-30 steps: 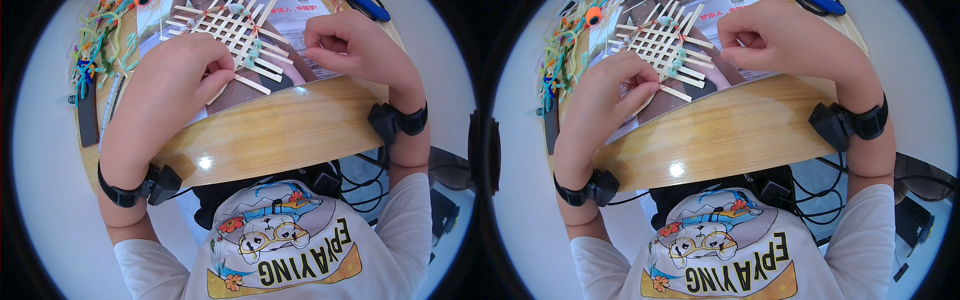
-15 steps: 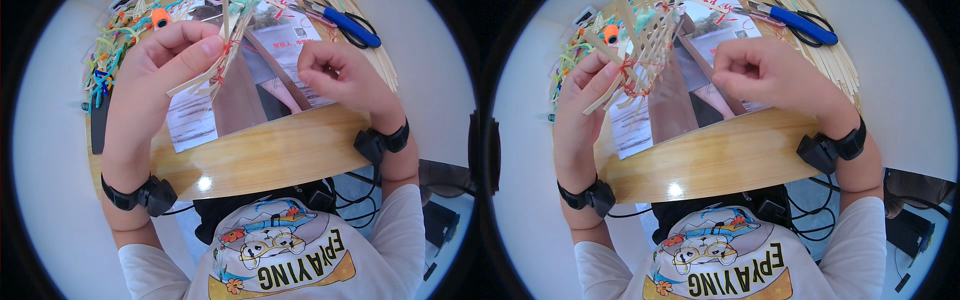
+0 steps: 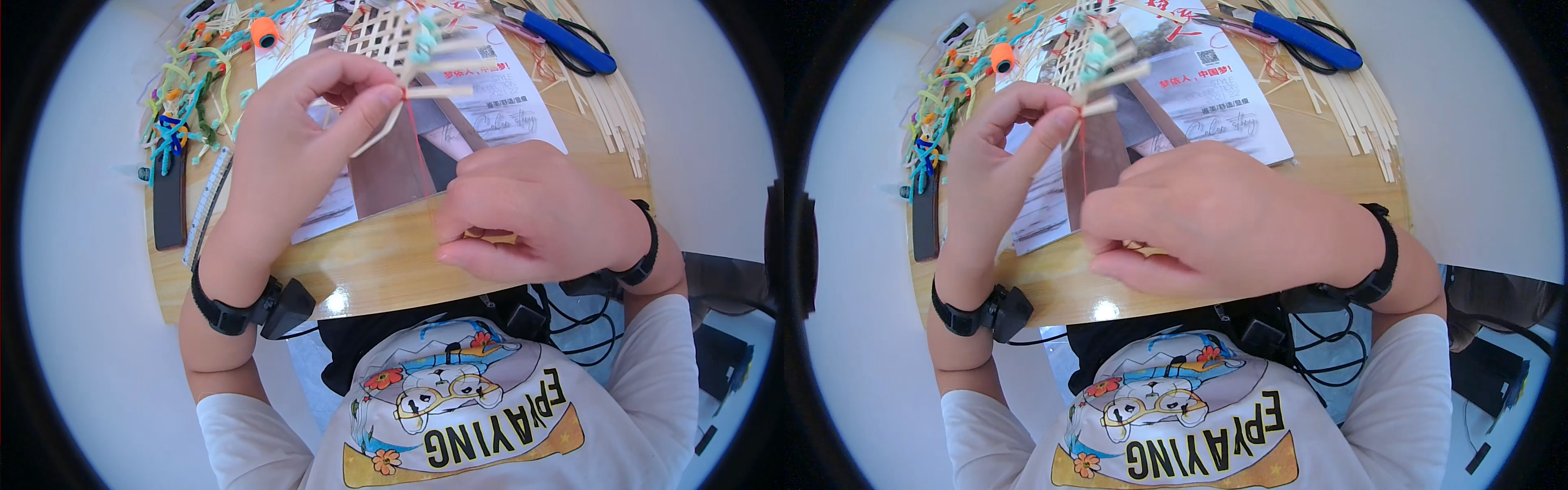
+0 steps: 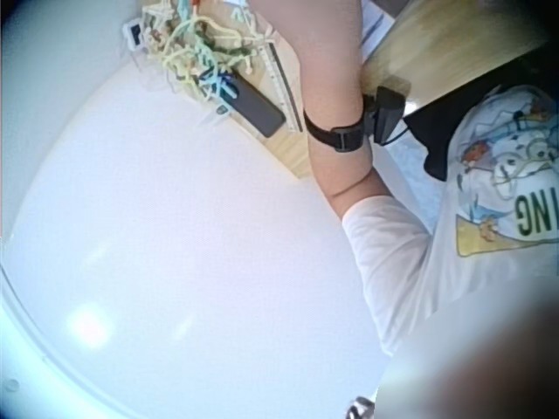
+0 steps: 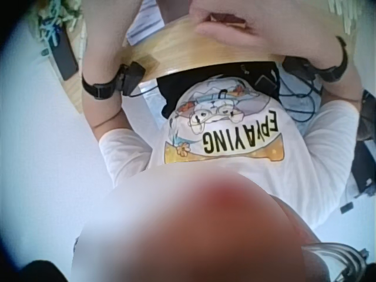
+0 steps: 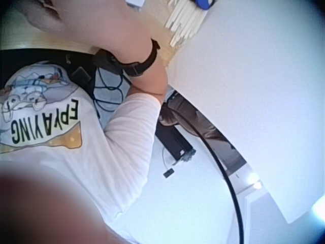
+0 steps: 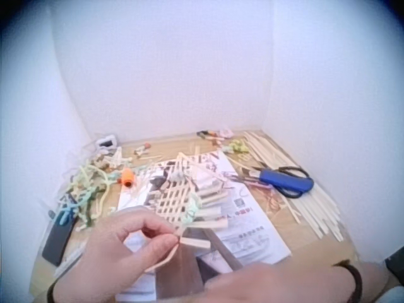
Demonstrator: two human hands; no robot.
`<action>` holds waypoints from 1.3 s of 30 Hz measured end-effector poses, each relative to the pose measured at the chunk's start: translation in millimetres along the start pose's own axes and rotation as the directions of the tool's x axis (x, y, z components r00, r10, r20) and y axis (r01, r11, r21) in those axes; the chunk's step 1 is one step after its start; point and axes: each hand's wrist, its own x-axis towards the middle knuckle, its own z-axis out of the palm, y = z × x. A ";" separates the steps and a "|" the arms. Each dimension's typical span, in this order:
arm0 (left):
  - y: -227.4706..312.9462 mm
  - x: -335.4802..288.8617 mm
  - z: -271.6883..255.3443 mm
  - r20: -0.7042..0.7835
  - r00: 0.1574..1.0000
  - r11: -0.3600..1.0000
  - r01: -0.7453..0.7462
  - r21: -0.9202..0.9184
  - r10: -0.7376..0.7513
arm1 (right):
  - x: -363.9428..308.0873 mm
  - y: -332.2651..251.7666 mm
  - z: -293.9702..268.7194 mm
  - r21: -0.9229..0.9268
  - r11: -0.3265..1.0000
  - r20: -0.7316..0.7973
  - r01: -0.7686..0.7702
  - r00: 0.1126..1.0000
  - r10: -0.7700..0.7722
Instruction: The person is weaving thin wooden or bamboo strips together, securing them with red string to create a pattern.
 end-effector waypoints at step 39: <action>-29.3 -7.0 38.2 0.287 0.958 0.968 -0.070 0.243 -0.002 | 6.3 56.4 -13.8 -0.003 0.935 -0.301 -0.353 0.892 0.336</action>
